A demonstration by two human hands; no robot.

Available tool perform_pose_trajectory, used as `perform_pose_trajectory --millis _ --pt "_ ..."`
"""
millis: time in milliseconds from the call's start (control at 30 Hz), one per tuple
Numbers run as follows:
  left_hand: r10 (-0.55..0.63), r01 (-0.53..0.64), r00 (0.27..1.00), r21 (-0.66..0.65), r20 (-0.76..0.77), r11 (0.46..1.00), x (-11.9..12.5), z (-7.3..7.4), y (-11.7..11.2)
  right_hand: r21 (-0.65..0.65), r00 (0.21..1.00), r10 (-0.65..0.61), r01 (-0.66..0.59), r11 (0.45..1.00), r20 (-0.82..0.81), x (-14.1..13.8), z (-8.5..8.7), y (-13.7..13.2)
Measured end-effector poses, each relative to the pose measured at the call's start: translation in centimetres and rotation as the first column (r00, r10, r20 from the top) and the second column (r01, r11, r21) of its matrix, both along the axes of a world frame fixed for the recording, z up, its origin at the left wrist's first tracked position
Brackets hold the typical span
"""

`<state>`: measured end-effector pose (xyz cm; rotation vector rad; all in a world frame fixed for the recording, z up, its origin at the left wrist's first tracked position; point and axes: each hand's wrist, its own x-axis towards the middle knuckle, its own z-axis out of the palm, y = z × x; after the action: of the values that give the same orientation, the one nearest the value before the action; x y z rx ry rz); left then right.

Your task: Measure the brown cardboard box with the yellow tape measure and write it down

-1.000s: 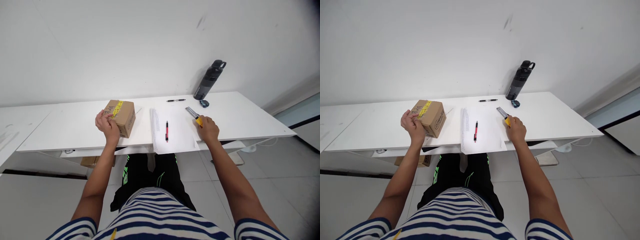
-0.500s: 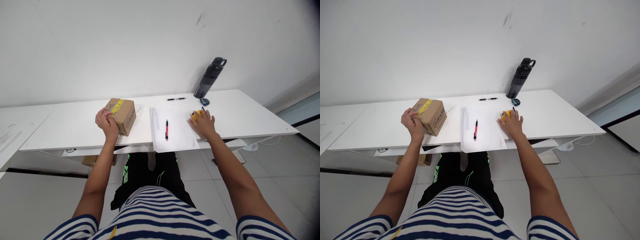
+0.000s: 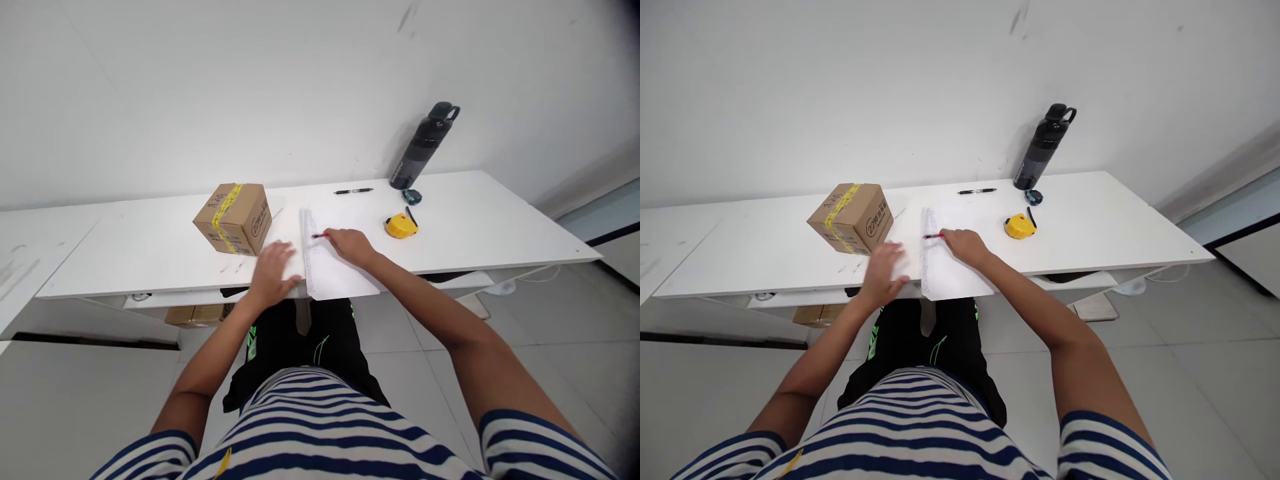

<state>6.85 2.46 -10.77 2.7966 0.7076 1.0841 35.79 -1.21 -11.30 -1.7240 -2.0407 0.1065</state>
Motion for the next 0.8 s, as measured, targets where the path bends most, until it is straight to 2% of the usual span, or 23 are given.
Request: perform_pose_trajectory --millis 33,67,100,167,200,233,400,600,800 --pt "-0.074 0.071 0.988 -0.032 -0.133 0.997 0.6 -1.0 -1.0 0.022 0.995 -0.047 0.049 0.999 -0.086 -0.5 0.0 0.1" --pt "-0.117 0.104 0.964 -0.067 -0.241 0.992 1.2 -1.8 -1.7 0.032 0.967 -0.084 0.095 0.995 -0.241 -1.1 0.0 0.2" --pt "-0.121 0.096 0.942 -0.093 -0.313 0.991 1.7 -2.5 -2.2 0.029 0.897 -0.112 0.138 0.99 -0.427 -1.8 -0.1 0.3" --pt "-0.082 0.042 0.923 -0.115 -0.376 0.993 2.3 -3.3 -2.4 -0.013 0.674 -0.141 0.192 0.981 -0.725 -3.1 -0.4 0.4" --pt "-0.066 0.02 0.921 -0.122 -0.385 0.992 2.5 -3.5 -2.3 -0.039 0.585 -0.151 0.199 0.979 -0.797 -3.7 -0.6 0.4" --pt "-0.06 0.01 0.92 -0.13 -0.387 0.991 2.5 -3.7 -2.2 -0.061 0.547 -0.161 0.197 0.979 -0.821 -4.1 -0.9 0.5" --pt "-0.061 0.007 0.924 -0.142 -0.378 0.99 2.5 -3.8 -2.1 -0.168 0.506 -0.194 0.097 0.981 -0.84 -4.3 -1.6 0.5" --pt "-0.033 -0.028 0.934 -0.163 -0.357 0.986 3.0 -4.1 -2.3 -0.164 0.646 -0.235 0.168 0.972 -0.726 -4.6 -1.1 -0.1" --pt "0.004 -0.07 0.947 -0.195 -0.321 0.978 3.4 -4.0 -2.5 -0.188 0.659 -0.243 0.154 0.97 -0.712 -4.5 -1.4 0.1"
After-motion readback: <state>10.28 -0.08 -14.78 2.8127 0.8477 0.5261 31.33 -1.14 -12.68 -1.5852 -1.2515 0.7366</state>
